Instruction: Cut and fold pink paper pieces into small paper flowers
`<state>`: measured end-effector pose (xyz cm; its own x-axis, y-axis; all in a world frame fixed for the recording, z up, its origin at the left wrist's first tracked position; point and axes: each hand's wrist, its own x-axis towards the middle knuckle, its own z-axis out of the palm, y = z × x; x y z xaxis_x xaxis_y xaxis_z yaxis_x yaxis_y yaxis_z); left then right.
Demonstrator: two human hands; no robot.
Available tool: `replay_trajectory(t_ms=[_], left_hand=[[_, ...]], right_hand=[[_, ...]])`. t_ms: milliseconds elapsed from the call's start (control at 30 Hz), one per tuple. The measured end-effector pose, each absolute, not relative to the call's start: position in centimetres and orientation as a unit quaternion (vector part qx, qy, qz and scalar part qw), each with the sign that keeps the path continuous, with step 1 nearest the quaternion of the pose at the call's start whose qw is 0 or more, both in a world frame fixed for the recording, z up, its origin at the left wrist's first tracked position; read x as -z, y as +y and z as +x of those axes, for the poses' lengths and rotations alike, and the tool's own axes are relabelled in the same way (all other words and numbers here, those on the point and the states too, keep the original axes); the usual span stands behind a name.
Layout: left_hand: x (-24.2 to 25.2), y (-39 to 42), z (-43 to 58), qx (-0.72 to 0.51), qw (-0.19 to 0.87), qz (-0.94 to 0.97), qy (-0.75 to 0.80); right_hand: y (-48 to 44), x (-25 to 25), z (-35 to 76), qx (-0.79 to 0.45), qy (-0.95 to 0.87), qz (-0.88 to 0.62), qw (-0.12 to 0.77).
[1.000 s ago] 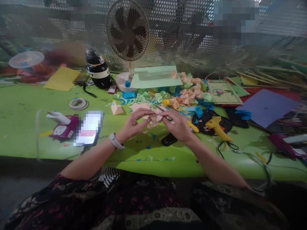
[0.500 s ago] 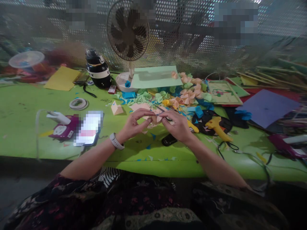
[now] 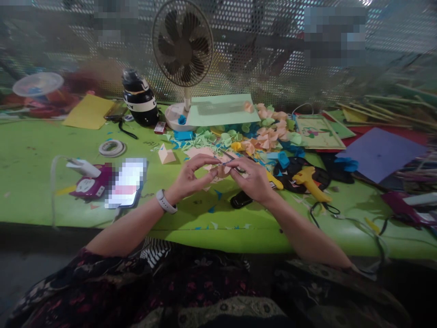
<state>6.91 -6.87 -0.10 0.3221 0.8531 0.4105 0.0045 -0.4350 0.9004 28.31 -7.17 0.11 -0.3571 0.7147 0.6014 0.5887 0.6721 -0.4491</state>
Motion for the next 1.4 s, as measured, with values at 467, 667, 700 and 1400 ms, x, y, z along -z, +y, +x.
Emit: replay_trajectory(t_ms=[467,667,700,1400], left_hand=[[1.3,-6.0,6.8,-0.521,0.318,0.751,0.253],[1.3,-6.0,6.8,-0.516,0.306,0.758,0.258],[1.3,-5.9,6.8,-0.515,0.304,0.759,0.259],[2.2,-5.6,5.9,-0.438,-0.076,0.856,0.263]], right_hand=[[-7.2,0.1,28.3,-0.059,-0.826,-0.392,0.4],[-7.1,0.1,28.2,-0.049,-0.829,-0.383,0.404],[-7.2,0.1,28.2,-0.048,-0.829,-0.382,0.405],[-7.5,0.6,27.9,0.069,-0.857,-0.391,0.33]])
